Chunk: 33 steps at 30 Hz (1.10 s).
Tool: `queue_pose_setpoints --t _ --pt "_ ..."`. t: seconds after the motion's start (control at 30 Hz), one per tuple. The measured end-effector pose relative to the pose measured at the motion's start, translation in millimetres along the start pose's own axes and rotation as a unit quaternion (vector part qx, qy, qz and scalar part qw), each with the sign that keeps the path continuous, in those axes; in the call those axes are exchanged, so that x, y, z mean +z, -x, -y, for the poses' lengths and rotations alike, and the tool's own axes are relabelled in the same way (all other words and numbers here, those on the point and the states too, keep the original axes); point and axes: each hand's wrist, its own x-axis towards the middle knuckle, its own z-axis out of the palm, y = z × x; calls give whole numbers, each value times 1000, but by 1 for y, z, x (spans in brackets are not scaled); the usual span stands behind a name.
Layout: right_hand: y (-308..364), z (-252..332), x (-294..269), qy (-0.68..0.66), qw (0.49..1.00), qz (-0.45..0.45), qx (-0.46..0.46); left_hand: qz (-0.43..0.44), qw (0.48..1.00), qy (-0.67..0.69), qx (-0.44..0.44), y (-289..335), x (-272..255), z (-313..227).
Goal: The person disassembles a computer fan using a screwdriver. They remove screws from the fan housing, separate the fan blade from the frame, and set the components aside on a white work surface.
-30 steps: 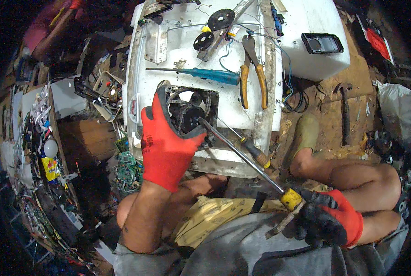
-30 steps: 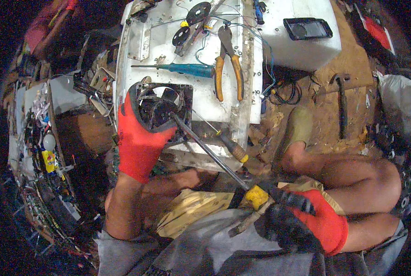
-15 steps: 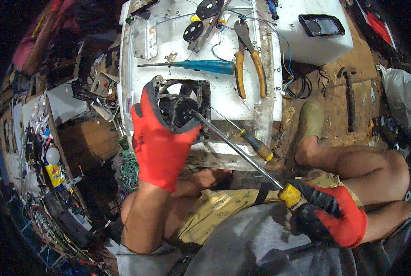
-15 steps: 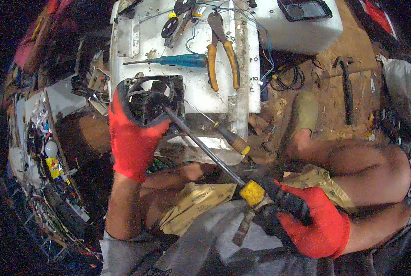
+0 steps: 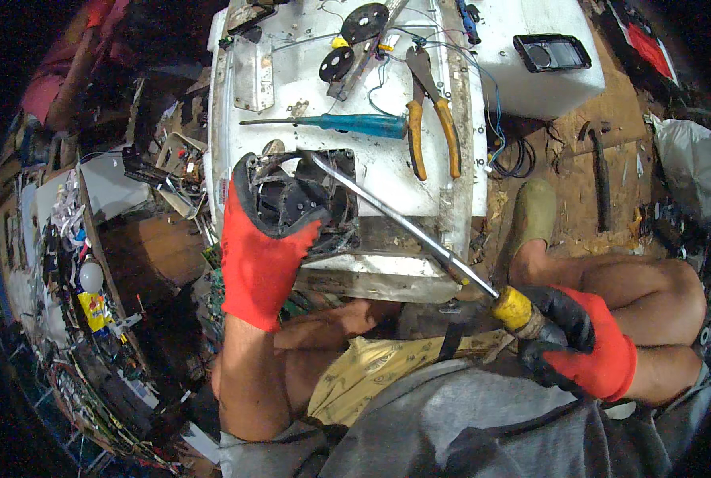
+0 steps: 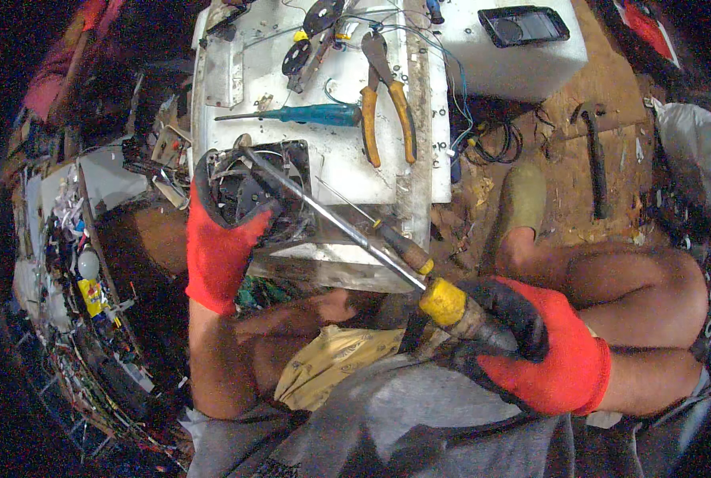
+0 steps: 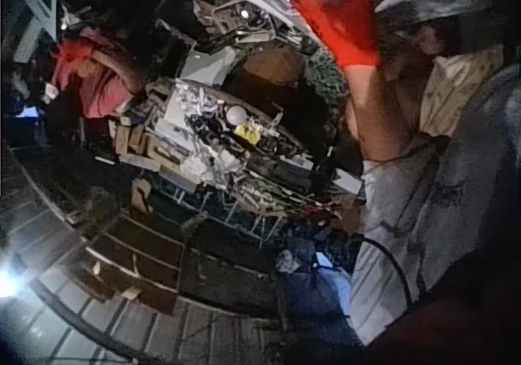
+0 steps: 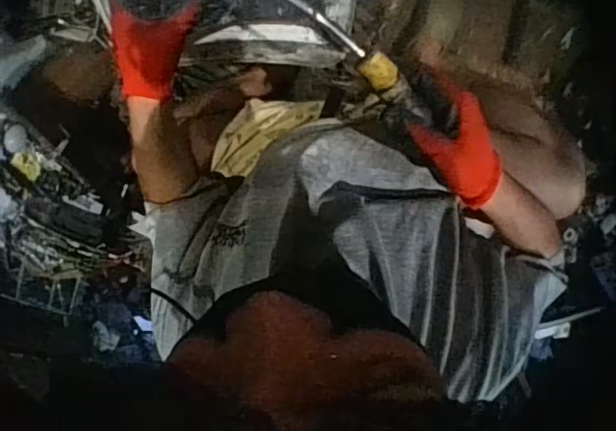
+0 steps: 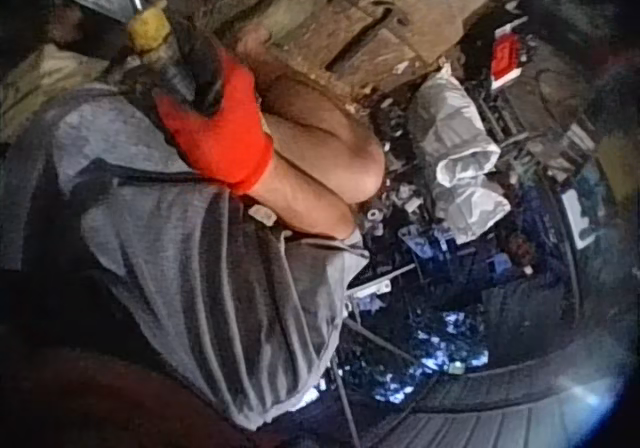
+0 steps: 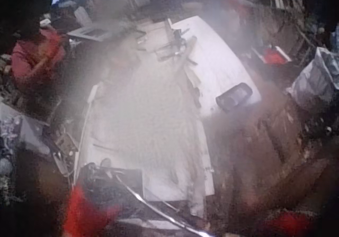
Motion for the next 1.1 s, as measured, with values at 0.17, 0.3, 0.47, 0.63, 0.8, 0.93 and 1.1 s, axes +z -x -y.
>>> queue_pose_setpoints --t 0.17,0.3,0.47,0.63,0.8,0.93,1.1 --pt "-8 -11 0 -5 997 -58 -58 -10 993 66 -96 1 -3 19" --pt "-24 -21 3 38 980 -118 -154 23 981 133 -138 3 -11 30" --pt "-53 -27 2 169 941 -185 -226 6 952 191 -241 5 -19 28" --pt "-67 -27 10 262 893 -218 -294 25 944 230 -237 8 -31 36" --pt "-79 -23 13 400 823 -252 -316 30 951 213 -223 19 -35 50" --pt "-93 -20 13 493 764 -258 -326 0 958 212 -193 28 -36 48" --pt "-112 -20 19 522 749 -251 -322 -12 944 282 -173 37 -48 27"
